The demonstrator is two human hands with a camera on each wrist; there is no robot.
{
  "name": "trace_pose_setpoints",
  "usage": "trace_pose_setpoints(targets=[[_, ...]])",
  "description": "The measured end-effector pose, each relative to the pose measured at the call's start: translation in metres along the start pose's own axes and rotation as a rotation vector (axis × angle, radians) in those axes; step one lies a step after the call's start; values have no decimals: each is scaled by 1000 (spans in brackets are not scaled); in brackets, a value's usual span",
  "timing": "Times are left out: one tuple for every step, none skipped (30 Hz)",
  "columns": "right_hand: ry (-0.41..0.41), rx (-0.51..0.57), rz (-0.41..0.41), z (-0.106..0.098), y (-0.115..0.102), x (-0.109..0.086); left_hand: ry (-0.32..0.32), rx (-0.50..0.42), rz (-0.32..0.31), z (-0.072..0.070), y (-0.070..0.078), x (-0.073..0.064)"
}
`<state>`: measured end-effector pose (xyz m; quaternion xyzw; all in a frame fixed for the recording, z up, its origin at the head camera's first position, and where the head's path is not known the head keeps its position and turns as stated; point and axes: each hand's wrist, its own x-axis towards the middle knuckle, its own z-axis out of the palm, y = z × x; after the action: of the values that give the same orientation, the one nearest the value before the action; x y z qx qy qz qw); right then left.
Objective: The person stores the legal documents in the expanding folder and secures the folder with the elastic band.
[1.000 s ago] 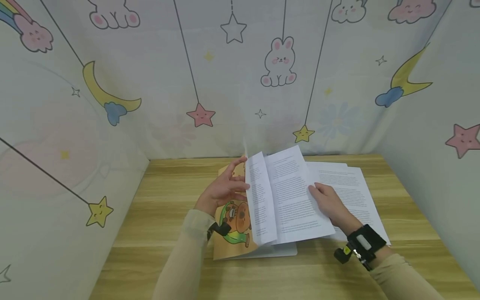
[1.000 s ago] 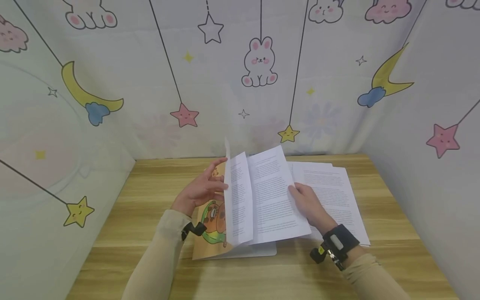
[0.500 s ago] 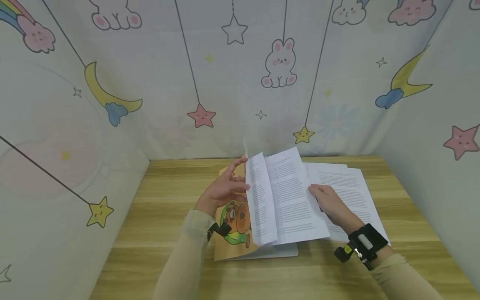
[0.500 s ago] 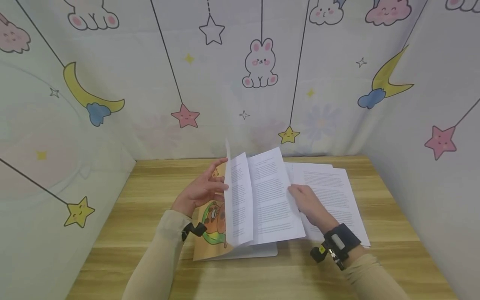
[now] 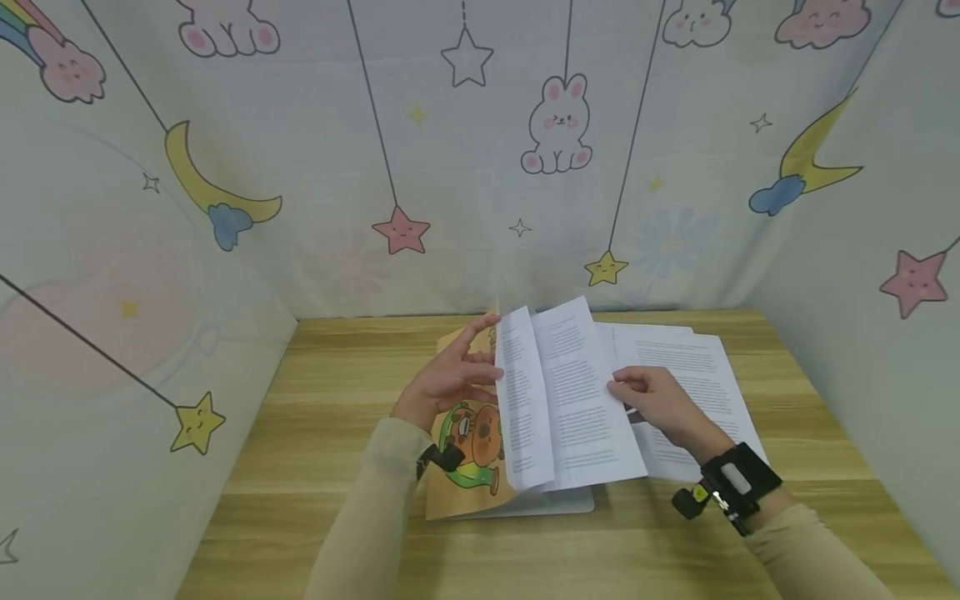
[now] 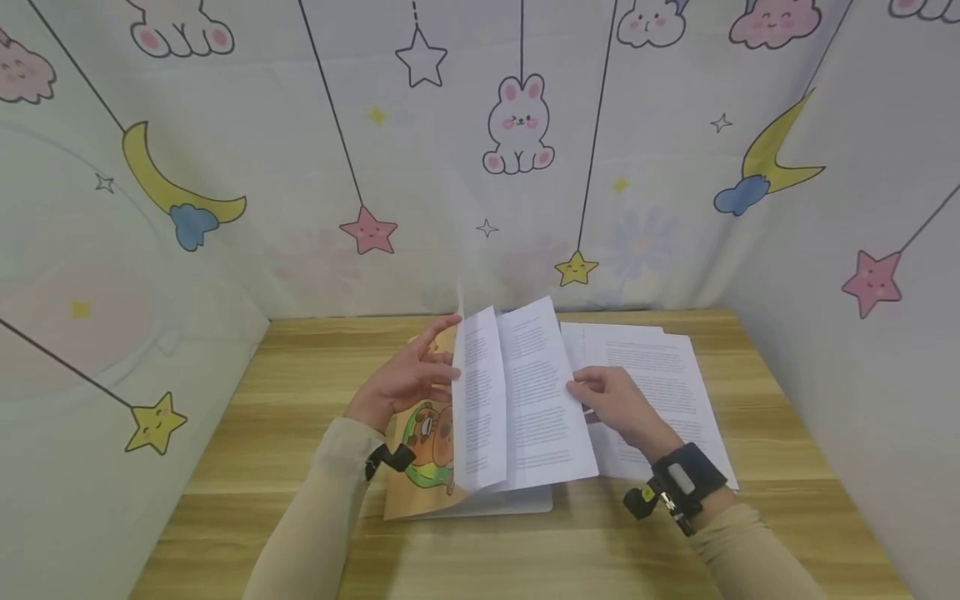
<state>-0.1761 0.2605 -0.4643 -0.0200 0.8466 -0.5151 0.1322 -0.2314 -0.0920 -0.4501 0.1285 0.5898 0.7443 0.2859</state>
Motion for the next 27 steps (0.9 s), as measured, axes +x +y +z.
trace_pose_setpoints(targets=[[8,-6,4,0,1,1,-1,4,1,0,0,0],[17,-10,11,1,1,2,-1,4,1,0,0,1],[23,-18,10,1,2,3,0,8,2,0,0,1],[29,-25,10,1,2,4,0,10,3,0,1,1],[32,-30,8,1,2,5,2,12,4,0,1,2],[34,-33,9,2,2,5,4,13,4,0,1,2],[33,-33,11,3,2,6,4,13,3,0,1,2],[33,-30,13,3,2,6,6,14,3,1,1,2],[30,-28,15,4,2,6,6,14,1,1,1,2],[25,-24,14,5,1,6,6,15,1,1,1,2],[18,-19,11,6,1,6,6,16,0,1,1,2],[13,-16,11,7,0,6,6,17,-1,1,1,2],[7,-12,7,7,-1,5,6,18,-2,1,1,1],[0,-8,3,8,-2,5,6,19,-3,1,1,1],[-9,-4,-1,9,-3,5,5,20,-3,1,1,1],[-18,-1,-5,9,-4,5,5,20,-4,1,2,1],[-27,3,-8,10,-5,4,5,19,-4,1,2,1],[-35,6,-7,10,-6,4,5,19,-4,1,2,1],[-44,10,-11,10,-6,5,6,19,-5,1,2,1],[-53,14,-11,11,-6,5,7,19,-6,2,2,1],[-58,17,-9,11,-6,5,8,19,-7,2,2,1],[-62,22,-5,12,-7,5,9,17,-8,2,2,1],[-64,23,-1,13,-7,5,11,17,-10,2,2,0],[-65,25,5,14,-6,6,13,17,-12,2,2,0],[-68,23,4,15,-6,6,15,18,-13,3,2,0],[-67,29,12,16,-5,7,17,16,-14,3,2,-1],[-68,29,11,17,-5,7,19,15,-15,3,2,-1]])
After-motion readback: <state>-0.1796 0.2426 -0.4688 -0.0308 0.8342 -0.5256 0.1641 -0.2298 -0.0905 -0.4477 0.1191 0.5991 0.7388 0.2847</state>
